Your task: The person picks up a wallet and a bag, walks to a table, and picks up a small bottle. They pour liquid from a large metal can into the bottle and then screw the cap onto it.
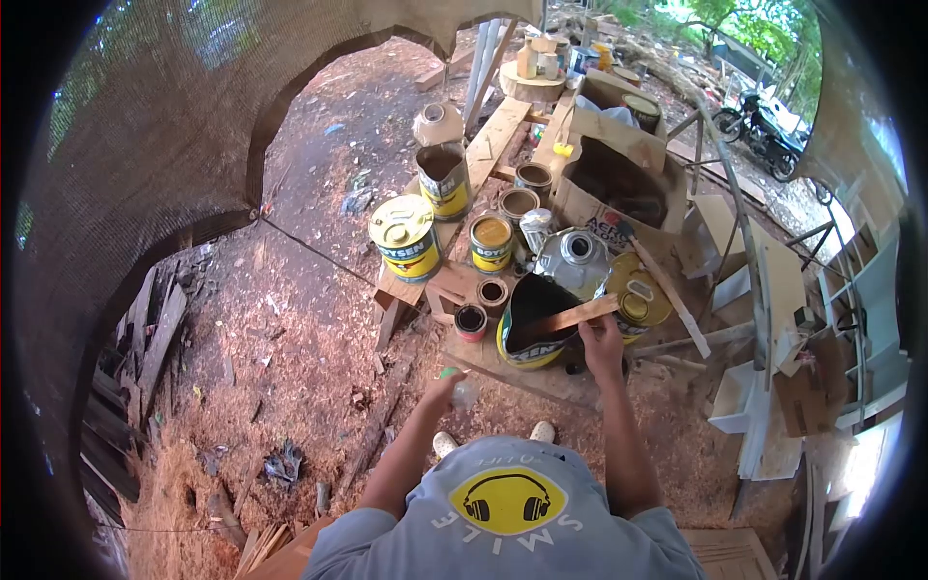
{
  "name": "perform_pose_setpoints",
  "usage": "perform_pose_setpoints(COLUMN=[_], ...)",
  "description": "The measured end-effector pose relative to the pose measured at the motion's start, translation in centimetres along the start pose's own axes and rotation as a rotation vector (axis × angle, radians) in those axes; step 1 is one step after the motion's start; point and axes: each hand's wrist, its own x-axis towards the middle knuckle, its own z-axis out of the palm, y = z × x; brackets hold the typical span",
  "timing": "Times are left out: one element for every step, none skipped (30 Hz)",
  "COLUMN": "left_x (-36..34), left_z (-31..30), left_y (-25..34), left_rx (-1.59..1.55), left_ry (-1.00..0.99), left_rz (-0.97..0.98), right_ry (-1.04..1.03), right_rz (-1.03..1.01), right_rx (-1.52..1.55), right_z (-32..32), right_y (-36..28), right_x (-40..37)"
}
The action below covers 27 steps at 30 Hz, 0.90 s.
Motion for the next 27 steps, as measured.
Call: perform_pose_setpoints(left_x=[0.1,-1.0,-2.4,-4.5,-6.3,-5.6,-4.3,-3.6,-3.3,-3.3,-3.4,-3.8,-4.7,-5.7,-10.4,-10.1,-9.8,-9.5,-10.2,-10.9,-11.5,-12.0,-12.2,-12.7,-14.0,-15.3,-16.4], left_z=[-0.4,0.4,1.2,2.3,2.6,2.1,1.3,0.8,0.2,-0.4,-0.7,-1.4,-2.0,-1.9,1.5,0.9,-0.2,-1.5,-1.8,-1.6,-1.5,-1.3,-1.1,-1.1,-0.9,-0.7,-0.6], left_y=[0.2,1.0,1.3,2.0,2.9,2.6,1.9,1.3,0.4,-0.3,-0.5,-0.9,-1.3,-1.5,0.2,-0.6,-1.7,-2.6,-2.4,-2.7,-2.9,-2.9,-2.6,-2.5,-1.9,-1.1,-0.3], left_rx=[-0.029,-0.016,-0.005,0.008,0.107,-0.022,-0.152,-0.282,-0.167,-0.05,0.073,0.154,0.232,0.308,0.782,0.73,0.677,0.622,0.329,0.284,0.24,0.196,-0.412,-0.33,-0.246,-0.161,0.104], left_ry=[-0.078,0.017,0.114,0.212,0.18,0.095,0.009,-0.077,0.086,0.249,0.408,0.465,0.522,0.578,0.709,0.659,0.61,0.562,0.433,0.468,0.503,0.537,0.301,0.355,0.407,0.458,0.529], left_rz=[-0.066,-0.03,0.004,0.038,0.065,0.029,-0.006,-0.041,0.013,0.066,0.124,0.127,0.128,0.13,0.265,0.269,0.273,0.276,0.108,0.113,0.119,0.125,0.072,0.094,0.119,0.145,0.205], right_ry=[0.002,0.001,-0.002,-0.005,0.005,0.016,0.026,0.034,0.041,0.049,0.058,0.064,0.067,0.073,0.079,0.085,0.088,0.09,0.089,0.098,0.108,0.12,0.125,0.132,0.14,0.147,0.155], right_rz=[0.001,0.013,0.027,0.043,0.038,0.031,0.024,-0.012,-0.047,-0.081,-0.028,0.028,0.085,0.119,0.154,0.192,0.172,0.153,0.134,0.143,0.15,0.158,0.188,0.219,0.245,0.233,0.219], right_rx=[0.01,0.006,0.003,0.0,-0.014,-0.029,-0.045,-0.053,-0.061,-0.068,-0.016,0.033,0.08,0.131,0.182,0.233,0.286,0.34,0.394,0.394,0.396,0.397,0.389,0.38,0.374,0.365,0.354], right_z=[0.0,0.0,0.0,0.1,0.2,0.4,0.6,0.8,1.0,1.3,1.5,1.8,2.1,2.3,2.6,2.9,3.1,3.4,3.7,3.9,4.1,4.3,4.3,4.3,4.3,4.4,4.4], right_y=[0.1,-0.1,-0.3,-0.4,-0.2,0.0,0.3,0.7,1.4,1.9,1.9,1.9,1.8,1.7,1.6,1.6,1.6,1.6,1.8,2.3,2.9,2.8,2.7,2.6,2.2,1.7,1.3], right_x=[0.1,0.2,0.2,0.1,0.1,0.2,0.4,0.6,0.9,1.1,1.5,2.0,2.4,2.8,3.3,3.6,3.9,4.2,4.4,4.7,5.1,5.3,5.3,5.3,5.3,5.2,5.0])
